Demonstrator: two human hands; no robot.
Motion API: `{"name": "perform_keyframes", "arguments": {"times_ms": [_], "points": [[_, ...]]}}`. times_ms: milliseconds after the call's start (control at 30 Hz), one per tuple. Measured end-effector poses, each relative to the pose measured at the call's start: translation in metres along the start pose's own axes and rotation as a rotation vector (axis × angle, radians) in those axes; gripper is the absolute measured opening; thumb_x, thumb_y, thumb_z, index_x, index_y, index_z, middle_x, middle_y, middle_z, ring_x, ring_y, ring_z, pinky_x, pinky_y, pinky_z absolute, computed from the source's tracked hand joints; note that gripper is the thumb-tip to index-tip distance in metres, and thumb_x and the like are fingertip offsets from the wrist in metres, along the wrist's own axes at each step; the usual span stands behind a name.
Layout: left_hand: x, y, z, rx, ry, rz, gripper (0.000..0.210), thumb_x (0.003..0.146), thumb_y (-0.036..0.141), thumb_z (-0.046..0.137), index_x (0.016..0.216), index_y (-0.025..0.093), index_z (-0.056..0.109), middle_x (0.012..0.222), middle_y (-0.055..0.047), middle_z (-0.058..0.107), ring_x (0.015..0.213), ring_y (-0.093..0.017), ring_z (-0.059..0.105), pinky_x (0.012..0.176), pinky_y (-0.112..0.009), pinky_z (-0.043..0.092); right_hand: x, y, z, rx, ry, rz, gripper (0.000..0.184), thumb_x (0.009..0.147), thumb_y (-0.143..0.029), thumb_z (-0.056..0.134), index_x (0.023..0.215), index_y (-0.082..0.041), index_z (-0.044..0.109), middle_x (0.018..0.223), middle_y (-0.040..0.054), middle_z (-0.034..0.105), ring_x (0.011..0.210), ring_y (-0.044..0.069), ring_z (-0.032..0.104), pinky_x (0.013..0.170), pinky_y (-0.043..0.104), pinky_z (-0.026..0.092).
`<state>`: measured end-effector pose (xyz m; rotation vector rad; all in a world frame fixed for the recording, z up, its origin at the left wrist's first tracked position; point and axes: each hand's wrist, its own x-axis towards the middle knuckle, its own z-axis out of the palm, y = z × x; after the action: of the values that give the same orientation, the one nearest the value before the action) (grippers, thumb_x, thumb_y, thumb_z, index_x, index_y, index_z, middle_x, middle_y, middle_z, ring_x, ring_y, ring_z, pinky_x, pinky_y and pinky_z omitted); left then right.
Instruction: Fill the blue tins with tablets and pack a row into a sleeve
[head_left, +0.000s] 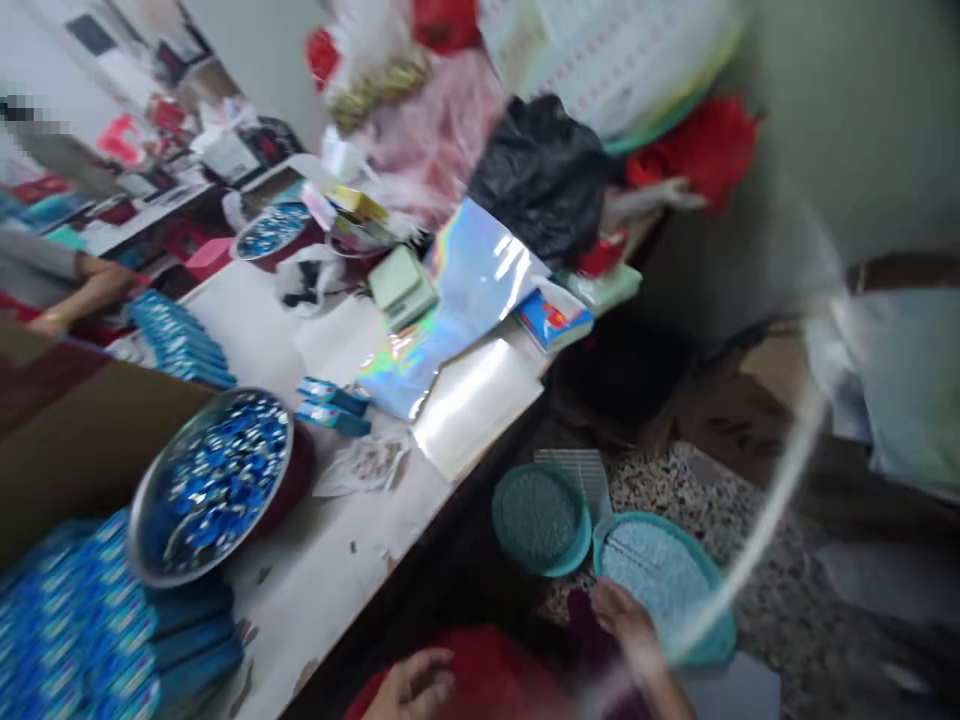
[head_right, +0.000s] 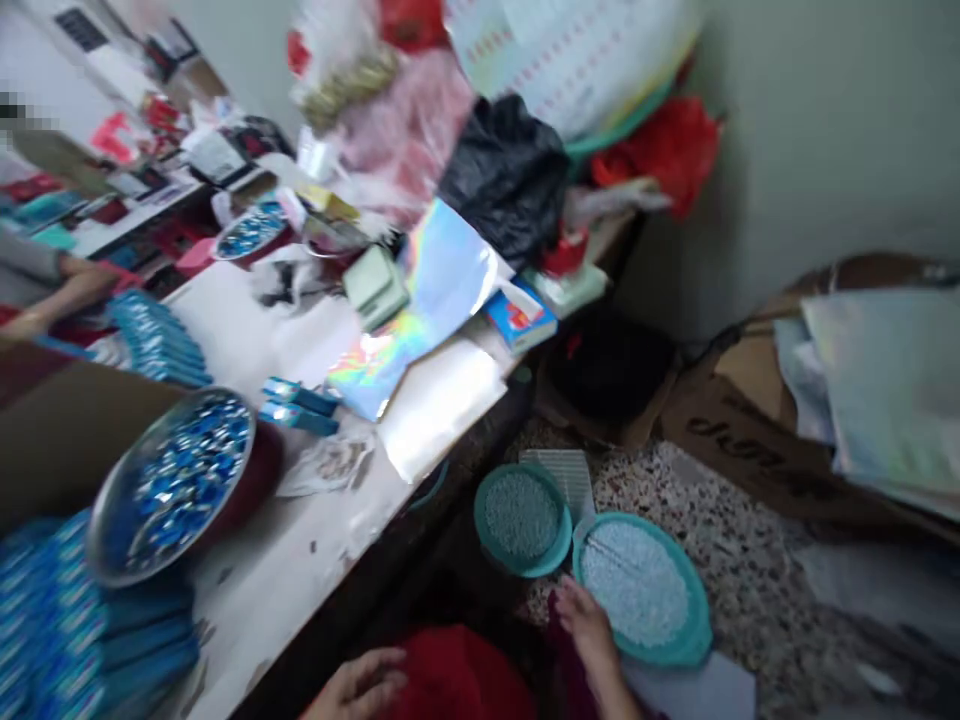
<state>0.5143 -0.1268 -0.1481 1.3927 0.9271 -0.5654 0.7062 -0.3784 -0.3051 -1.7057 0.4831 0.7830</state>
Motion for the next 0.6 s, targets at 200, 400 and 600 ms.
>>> {"name": "perform_keyframes", "arguments": {"times_ms": [200, 400, 600], "points": [[-0.097, 0.009, -0.033, -0.193, 0.166, 0.118, 0.049, 0.065, 0.051, 0.057, 0.102, 0.018, 0.06, 0.089, -0.006, 0.063, 0.08, -0.02, 0.056, 0.075, -0.032, 0.043, -0.126, -0.087, 0.036, -0.442, -0.57, -0.218, 0.042, 0.06, -0.045, 0.056, 0.092, -0.021, 0.066, 0.089, 0.007, 0.068, 0.088, 0.023, 0.061, 0.079, 0.031, 0.047], [-0.168, -0.029, -0.074, -0.325, 0.393, 0.202, 0.046, 0.069, 0.042, 0.056, 0.103, 0.011, 0.059, 0.091, -0.011, 0.064, 0.083, -0.022, 0.057, 0.077, -0.032, 0.042, -0.195, -0.111, 0.056, -0.697, -0.555, -0.374, 0.041, 0.062, -0.047, 0.054, 0.093, -0.024, 0.066, 0.095, 0.006, 0.066, 0.093, 0.025, 0.06, 0.084, 0.032, 0.046], [-0.23, -0.075, -0.134, -0.216, 0.723, 0.392, 0.038, 0.078, 0.039, 0.045, 0.105, 0.016, 0.06, 0.097, -0.011, 0.064, 0.089, -0.021, 0.057, 0.084, -0.034, 0.04, -0.235, -0.093, 0.129, -0.853, -0.675, -0.521, 0.036, 0.062, -0.046, 0.055, 0.085, -0.023, 0.069, 0.093, 0.0058, 0.067, 0.093, 0.026, 0.06, 0.086, 0.033, 0.045]]}}
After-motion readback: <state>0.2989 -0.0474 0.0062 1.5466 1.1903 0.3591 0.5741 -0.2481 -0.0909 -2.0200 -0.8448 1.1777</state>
